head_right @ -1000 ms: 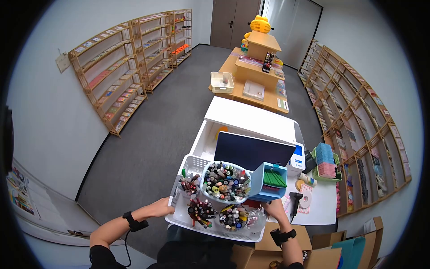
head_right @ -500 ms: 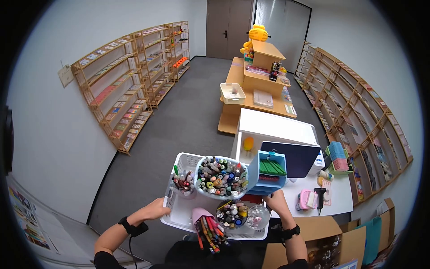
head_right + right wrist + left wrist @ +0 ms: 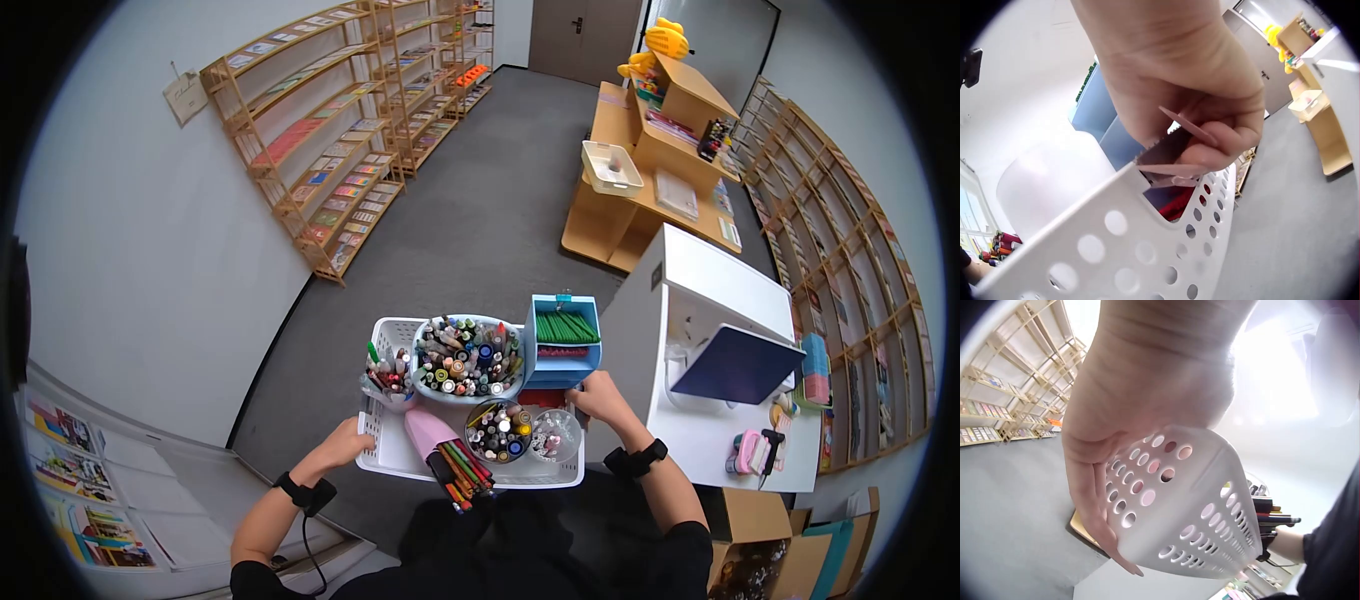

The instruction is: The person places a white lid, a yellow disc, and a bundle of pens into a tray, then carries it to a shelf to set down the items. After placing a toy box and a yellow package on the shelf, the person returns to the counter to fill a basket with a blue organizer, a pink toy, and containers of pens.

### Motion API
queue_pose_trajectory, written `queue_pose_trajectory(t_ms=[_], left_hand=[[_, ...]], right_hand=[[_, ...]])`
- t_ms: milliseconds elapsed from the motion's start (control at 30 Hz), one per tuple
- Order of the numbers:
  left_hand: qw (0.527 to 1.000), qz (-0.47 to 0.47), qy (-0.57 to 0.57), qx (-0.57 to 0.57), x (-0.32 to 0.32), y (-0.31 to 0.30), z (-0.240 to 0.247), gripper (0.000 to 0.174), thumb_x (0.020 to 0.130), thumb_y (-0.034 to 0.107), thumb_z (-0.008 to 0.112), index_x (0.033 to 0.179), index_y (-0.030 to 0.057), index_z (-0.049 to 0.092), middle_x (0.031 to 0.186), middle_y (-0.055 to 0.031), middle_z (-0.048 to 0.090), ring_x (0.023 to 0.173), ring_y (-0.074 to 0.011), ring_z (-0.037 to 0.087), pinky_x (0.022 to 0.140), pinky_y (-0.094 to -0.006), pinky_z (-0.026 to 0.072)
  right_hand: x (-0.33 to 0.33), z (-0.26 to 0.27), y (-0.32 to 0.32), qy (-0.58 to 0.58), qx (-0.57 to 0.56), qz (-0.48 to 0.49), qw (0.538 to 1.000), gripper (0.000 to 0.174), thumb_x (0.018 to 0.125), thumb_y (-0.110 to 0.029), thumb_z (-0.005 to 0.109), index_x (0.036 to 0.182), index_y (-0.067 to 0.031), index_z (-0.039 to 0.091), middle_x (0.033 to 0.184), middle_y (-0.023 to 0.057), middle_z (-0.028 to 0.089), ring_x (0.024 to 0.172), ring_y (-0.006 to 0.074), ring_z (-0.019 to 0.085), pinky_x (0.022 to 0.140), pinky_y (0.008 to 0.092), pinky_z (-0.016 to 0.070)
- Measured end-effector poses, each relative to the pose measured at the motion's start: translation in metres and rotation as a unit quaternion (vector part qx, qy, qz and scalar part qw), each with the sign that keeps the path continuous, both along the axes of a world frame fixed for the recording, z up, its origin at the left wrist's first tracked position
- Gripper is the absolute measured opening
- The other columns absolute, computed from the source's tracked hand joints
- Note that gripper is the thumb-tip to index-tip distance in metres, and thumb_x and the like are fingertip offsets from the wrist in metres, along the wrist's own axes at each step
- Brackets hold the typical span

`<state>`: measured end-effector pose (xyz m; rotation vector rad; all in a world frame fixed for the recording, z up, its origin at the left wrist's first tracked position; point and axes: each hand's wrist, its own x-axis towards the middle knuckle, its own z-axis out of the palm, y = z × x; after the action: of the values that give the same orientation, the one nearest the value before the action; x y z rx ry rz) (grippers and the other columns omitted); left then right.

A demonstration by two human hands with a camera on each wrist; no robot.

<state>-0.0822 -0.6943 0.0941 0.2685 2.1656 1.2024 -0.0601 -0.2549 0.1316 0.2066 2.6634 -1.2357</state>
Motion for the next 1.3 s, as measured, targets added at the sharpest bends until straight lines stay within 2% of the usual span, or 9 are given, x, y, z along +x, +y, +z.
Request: queue_pose_trajectory(t_ms=[133,200,233,333,433,500,867,933,1300], left_hand=[[1.0,0.02,0.017,-0.001,-0.046,-0.03,-0.031,0.038,0.064,0.009,0.054,0.098,-0.006,0.061,0.089,-0.0172,0.066,0.087,-0.0243,0.064,0.079,-0.0344,0.0489],[0.998,0.04,0.058,0.004,-0.083,-0.033,-0.045,0.037,0.064,0.008,0.054,0.098,-0.0051,0.061,0.089,-0.0164,0.067,0.087,-0.0247,0.065,0.078,-0.0346,0.0493],[0.997,0.056,0.044,-0.011,-0.096,-0.034,-0.042,0.036,0.064,0.008,0.054,0.097,-0.0047,0.062,0.089,-0.0158,0.067,0.087,-0.025,0.065,0.078,-0.0346,0.0495],[0.997,0.073,0.007,0.008,-0.141,-0.025,-0.057,0.035,0.063,0.007,0.055,0.094,-0.0073,0.061,0.085,-0.0161,0.067,0.085,-0.0247,0.065,0.077,-0.0343,0.0496],[0.994,0.101,-0.008,0.027,-0.191,-0.018,-0.083,0.029,0.062,0.004,0.055,0.087,-0.0086,0.062,0.08,-0.0149,0.067,0.08,-0.0229,0.064,0.074,-0.0329,0.0496],[0.99,0.111,-0.034,0.074,-0.235,-0.018,-0.097,0.028,0.061,0.002,0.054,0.086,-0.0074,0.062,0.079,-0.0127,0.067,0.076,-0.0214,0.063,0.071,-0.0317,0.0492],[0.998,0.042,0.016,0.054,-0.473,0.017,-0.089,0.029,0.063,0.009,0.056,0.087,-0.0065,0.063,0.081,-0.0182,0.067,0.081,-0.0259,0.066,0.074,-0.0349,0.0496],[0.998,0.023,0.006,0.051,-0.521,0.029,-0.091,0.027,0.062,0.003,0.055,0.086,-0.0065,0.061,0.076,-0.0113,0.065,0.075,-0.02,0.062,0.069,-0.0324,0.0486],[0.988,-0.145,0.013,0.058,-0.826,0.13,-0.087,0.023,0.063,0.001,0.053,0.084,-0.0062,0.059,0.075,-0.009,0.064,0.073,-0.0172,0.061,0.066,-0.032,0.0488]], right_hand=[[-0.068,-0.033,-0.021,0.018,0.03,0.057,0.998,0.027,0.069,-0.01,0.061,0.094,-0.0002,0.062,0.076,0.0178,0.065,0.064,0.0265,0.066,0.057,0.0363,0.0544],[-0.111,-0.077,-0.015,0.131,0.06,0.088,0.986,0.031,0.067,-0.016,0.062,0.093,-0.0018,0.062,0.077,0.0199,0.065,0.072,0.0345,0.066,0.067,0.039,0.0541],[-0.131,-0.079,-0.017,0.061,0.05,0.088,0.993,0.029,0.067,-0.018,0.062,0.091,-0.0025,0.064,0.075,0.0205,0.065,0.072,0.0365,0.065,0.07,0.0401,0.0534],[-0.173,-0.086,-0.016,0.082,0.083,0.08,0.99,0.027,0.068,-0.019,0.063,0.087,-0.0004,0.065,0.074,0.0205,0.065,0.069,0.035,0.066,0.068,0.0402,0.0533],[-0.226,-0.078,-0.014,-0.108,0.097,0.05,0.988,0.028,0.072,-0.024,0.064,0.077,0.0041,0.066,0.071,0.0214,0.065,0.065,0.0313,0.067,0.067,0.0382,0.054],[-0.265,-0.069,-0.02,-0.038,0.14,0.052,0.988,0.028,0.073,-0.024,0.064,0.073,0.0033,0.067,0.067,0.0206,0.065,0.061,0.0306,0.066,0.066,0.0378,0.0542],[-0.426,-0.088,0.018,-0.023,0.087,-0.037,0.995,0.029,0.073,-0.025,0.062,0.066,0.0026,0.066,0.058,0.0158,0.063,0.057,0.0278,0.066,0.062,0.0358,0.054],[-0.457,-0.098,0.025,-0.043,0.072,-0.071,0.994,0.029,0.072,-0.025,0.062,0.065,0.0024,0.066,0.057,0.0152,0.063,0.056,0.0275,0.066,0.062,0.0359,0.0539],[-0.62,-0.1,0.076,-0.027,0.054,-0.222,0.973,0.024,0.072,-0.022,0.061,0.065,0.0006,0.066,0.055,0.0149,0.062,0.055,0.0282,0.065,0.06,0.0369,0.0535]])
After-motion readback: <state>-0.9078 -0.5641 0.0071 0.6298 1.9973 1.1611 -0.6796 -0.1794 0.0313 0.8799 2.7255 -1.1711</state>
